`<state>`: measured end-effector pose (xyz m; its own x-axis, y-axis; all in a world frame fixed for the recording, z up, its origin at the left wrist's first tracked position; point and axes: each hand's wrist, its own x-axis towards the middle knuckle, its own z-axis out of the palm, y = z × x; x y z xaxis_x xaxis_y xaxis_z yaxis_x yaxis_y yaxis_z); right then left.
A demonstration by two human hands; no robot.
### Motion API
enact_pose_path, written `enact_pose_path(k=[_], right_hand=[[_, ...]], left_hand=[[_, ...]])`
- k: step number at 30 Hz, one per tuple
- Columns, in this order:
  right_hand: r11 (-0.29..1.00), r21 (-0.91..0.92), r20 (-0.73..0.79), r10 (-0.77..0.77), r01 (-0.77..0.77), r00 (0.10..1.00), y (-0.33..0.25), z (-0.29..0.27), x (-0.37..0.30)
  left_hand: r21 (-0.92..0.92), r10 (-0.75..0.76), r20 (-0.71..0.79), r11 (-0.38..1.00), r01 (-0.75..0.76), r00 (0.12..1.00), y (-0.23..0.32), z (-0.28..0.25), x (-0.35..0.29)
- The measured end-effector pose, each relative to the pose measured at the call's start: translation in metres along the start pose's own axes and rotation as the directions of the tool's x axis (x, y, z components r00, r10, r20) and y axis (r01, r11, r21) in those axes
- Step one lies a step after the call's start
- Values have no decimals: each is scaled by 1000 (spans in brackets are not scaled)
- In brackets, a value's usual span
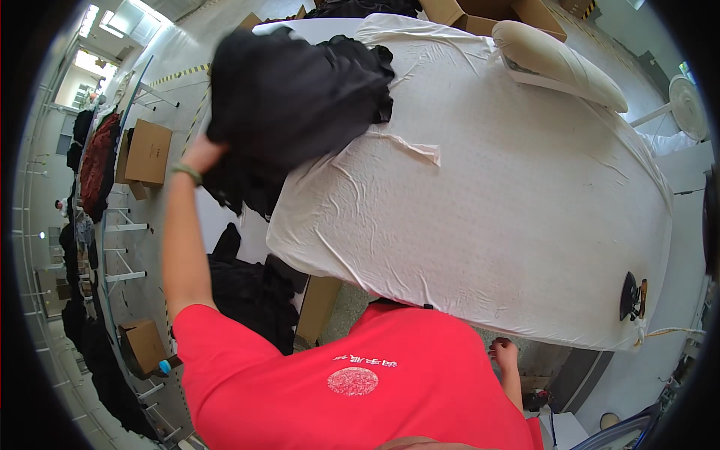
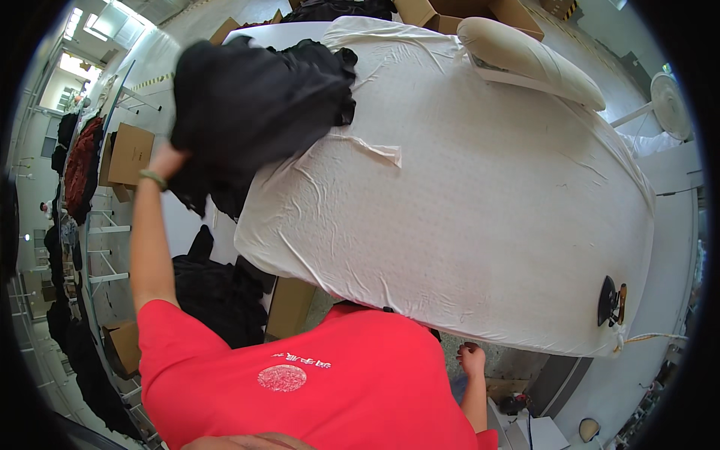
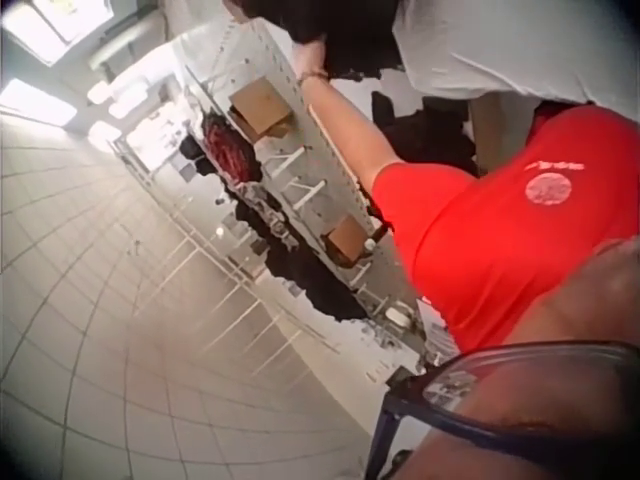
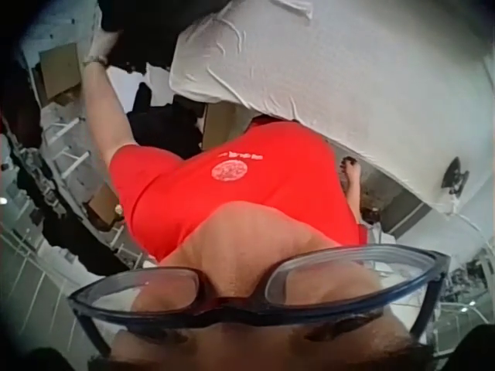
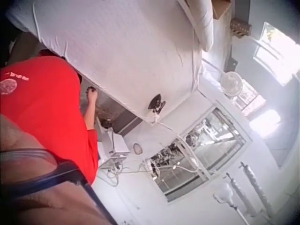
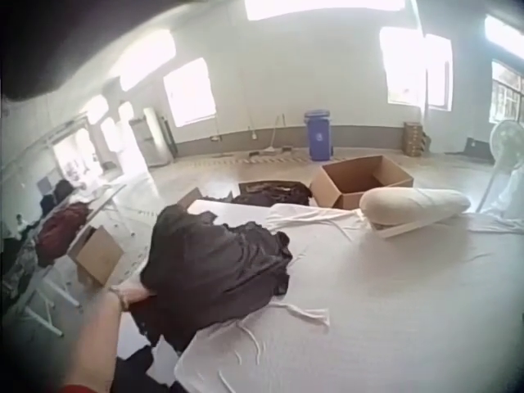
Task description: The person is ironing a black garment on an ironing table using a professional steam iron.
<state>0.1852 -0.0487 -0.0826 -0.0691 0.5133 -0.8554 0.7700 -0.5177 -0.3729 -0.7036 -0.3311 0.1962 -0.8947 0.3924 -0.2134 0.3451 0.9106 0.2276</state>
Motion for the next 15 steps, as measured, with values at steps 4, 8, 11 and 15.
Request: enact_pose_path(k=[4, 8, 11, 15], right_hand=[[997, -80, 1, 19, -19, 1000, 19, -8, -4], [999, 12, -91, 52, -51, 995, 27, -26, -15], [999, 41, -117, -25, 30, 993, 30, -34, -25], [986, 148, -150, -56, 78, 987, 49, -29, -43]], left_hand=[[76, 236, -269, 972, -224, 934, 19, 125, -30], [-155, 356, -285, 899, -409, 890, 109, 175, -41], [122, 511, -405, 852, -509, 758, 177, 215, -64], [475, 690, -452, 723, -502, 565, 191, 249, -66]])
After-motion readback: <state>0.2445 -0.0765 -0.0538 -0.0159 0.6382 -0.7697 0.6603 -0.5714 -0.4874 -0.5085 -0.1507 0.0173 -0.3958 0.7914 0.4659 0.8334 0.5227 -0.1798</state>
